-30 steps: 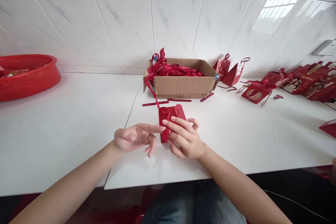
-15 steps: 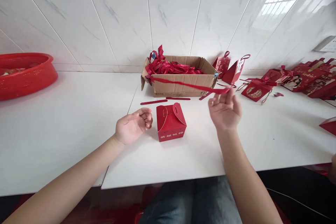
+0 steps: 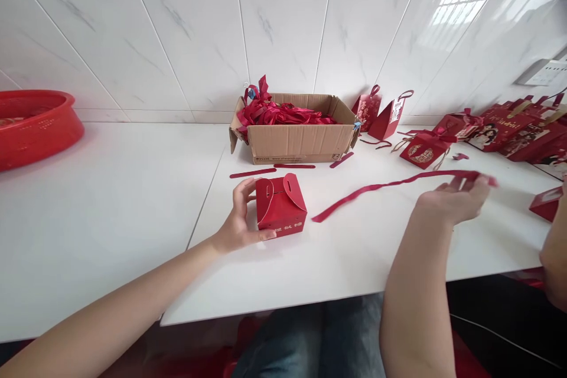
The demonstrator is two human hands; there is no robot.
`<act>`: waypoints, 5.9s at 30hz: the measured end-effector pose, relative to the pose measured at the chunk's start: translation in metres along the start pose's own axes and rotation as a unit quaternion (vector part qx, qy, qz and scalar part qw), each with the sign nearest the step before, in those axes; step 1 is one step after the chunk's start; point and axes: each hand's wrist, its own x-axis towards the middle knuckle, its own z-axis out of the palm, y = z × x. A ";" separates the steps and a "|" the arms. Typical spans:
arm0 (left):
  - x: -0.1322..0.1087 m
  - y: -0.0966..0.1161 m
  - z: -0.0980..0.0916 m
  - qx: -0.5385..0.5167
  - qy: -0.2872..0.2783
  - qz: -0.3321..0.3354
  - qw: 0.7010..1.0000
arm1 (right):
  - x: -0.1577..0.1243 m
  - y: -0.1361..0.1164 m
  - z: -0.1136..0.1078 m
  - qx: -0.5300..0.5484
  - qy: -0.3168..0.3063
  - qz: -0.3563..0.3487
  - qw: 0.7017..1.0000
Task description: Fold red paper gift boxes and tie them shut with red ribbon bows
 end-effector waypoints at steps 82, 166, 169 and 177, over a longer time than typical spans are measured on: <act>0.075 -0.030 -0.002 -0.174 -0.115 -0.072 0.975 | -0.119 0.047 0.097 -0.491 -0.771 0.058 0.401; 0.078 0.022 0.002 -0.093 0.136 -0.188 0.968 | -0.141 0.048 0.091 -0.384 -0.789 0.270 0.396; 0.078 0.024 0.002 -0.093 0.134 -0.177 0.971 | -0.143 0.050 0.090 -0.384 -0.783 0.265 0.411; 0.080 0.029 0.002 -0.158 0.110 -0.208 0.959 | -0.147 0.048 0.088 -0.381 -0.785 0.259 0.413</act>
